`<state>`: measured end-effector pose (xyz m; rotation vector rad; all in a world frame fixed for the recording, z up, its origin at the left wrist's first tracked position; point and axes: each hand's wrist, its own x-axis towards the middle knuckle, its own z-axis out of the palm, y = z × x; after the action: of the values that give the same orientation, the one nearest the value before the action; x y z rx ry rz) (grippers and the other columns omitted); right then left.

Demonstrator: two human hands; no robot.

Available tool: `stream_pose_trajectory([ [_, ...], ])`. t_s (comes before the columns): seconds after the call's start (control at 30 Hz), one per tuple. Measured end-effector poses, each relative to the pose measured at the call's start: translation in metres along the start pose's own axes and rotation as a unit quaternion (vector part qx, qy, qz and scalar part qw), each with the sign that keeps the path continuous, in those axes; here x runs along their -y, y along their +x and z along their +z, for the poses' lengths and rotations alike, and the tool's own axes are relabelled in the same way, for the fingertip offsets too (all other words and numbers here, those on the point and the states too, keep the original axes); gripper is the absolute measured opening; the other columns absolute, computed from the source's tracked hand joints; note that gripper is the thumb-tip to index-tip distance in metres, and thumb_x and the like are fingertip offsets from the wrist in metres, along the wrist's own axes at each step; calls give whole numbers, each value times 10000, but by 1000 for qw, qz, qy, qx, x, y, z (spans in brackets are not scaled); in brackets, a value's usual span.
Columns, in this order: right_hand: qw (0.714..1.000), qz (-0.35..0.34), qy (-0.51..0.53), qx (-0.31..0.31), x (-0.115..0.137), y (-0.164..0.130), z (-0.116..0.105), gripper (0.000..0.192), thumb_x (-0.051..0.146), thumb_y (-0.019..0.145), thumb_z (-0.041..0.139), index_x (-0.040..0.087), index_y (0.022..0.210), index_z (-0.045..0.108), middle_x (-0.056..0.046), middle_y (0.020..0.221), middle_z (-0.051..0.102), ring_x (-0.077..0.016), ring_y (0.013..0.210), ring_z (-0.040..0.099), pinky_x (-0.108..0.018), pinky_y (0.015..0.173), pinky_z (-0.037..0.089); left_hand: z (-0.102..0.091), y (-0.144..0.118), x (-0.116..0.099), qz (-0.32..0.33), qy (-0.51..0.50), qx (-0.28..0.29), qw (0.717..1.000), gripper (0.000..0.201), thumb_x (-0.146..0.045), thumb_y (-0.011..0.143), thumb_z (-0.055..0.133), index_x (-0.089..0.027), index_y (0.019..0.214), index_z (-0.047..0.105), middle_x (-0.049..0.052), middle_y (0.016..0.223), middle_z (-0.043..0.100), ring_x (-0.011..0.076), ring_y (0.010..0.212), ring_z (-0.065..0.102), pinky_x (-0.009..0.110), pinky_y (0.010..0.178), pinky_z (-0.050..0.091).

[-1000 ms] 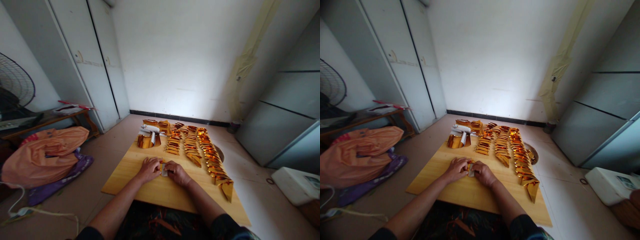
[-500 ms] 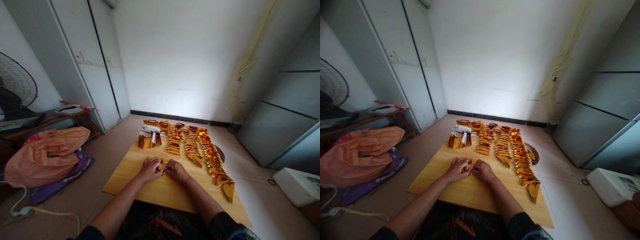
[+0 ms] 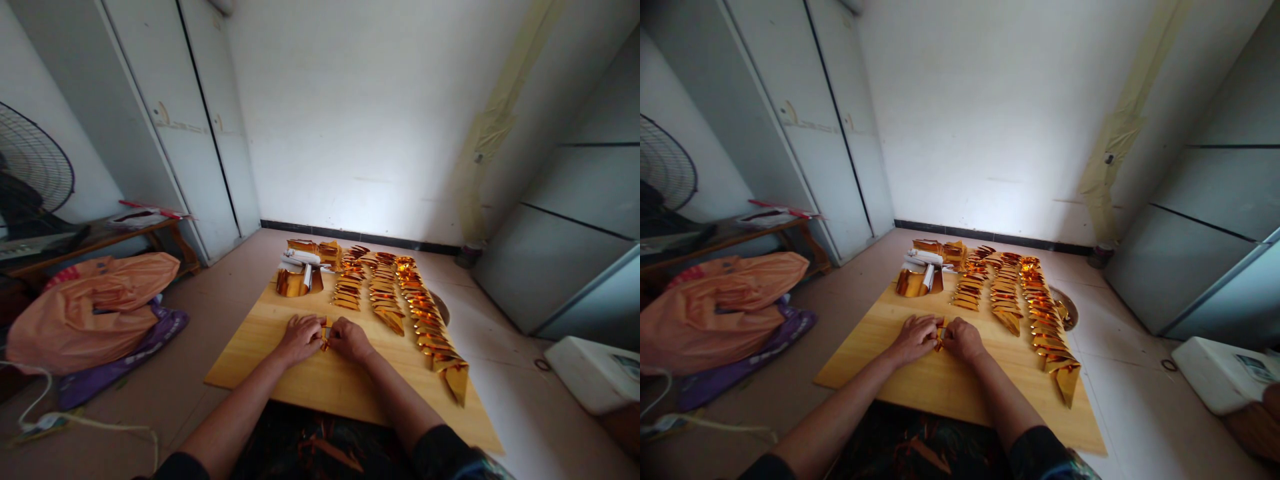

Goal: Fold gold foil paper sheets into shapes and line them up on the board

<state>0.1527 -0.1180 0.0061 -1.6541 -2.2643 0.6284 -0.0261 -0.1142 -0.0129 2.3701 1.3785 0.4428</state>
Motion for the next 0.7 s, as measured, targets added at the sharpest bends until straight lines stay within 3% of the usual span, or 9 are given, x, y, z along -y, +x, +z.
stream_pose_trajectory([
  [0.37,1000,16,2,2,1,1,1,39,222,742,634,185,743,647,-7,826,591,-106,716,525,-192,603,334,5,2,-5,-11,8,-34,999,60,-252,747,603,-217,748,554,26,1251,599,240,1233,464,493,1069,229],
  [0.7,999,23,28,-2,1,1,1,11,187,712,640,183,720,633,2,814,578,-103,711,521,-192,621,350,4,1,-7,-21,-5,-29,999,108,-285,728,627,-213,732,547,37,1263,593,248,1238,458,507,1070,224],
])
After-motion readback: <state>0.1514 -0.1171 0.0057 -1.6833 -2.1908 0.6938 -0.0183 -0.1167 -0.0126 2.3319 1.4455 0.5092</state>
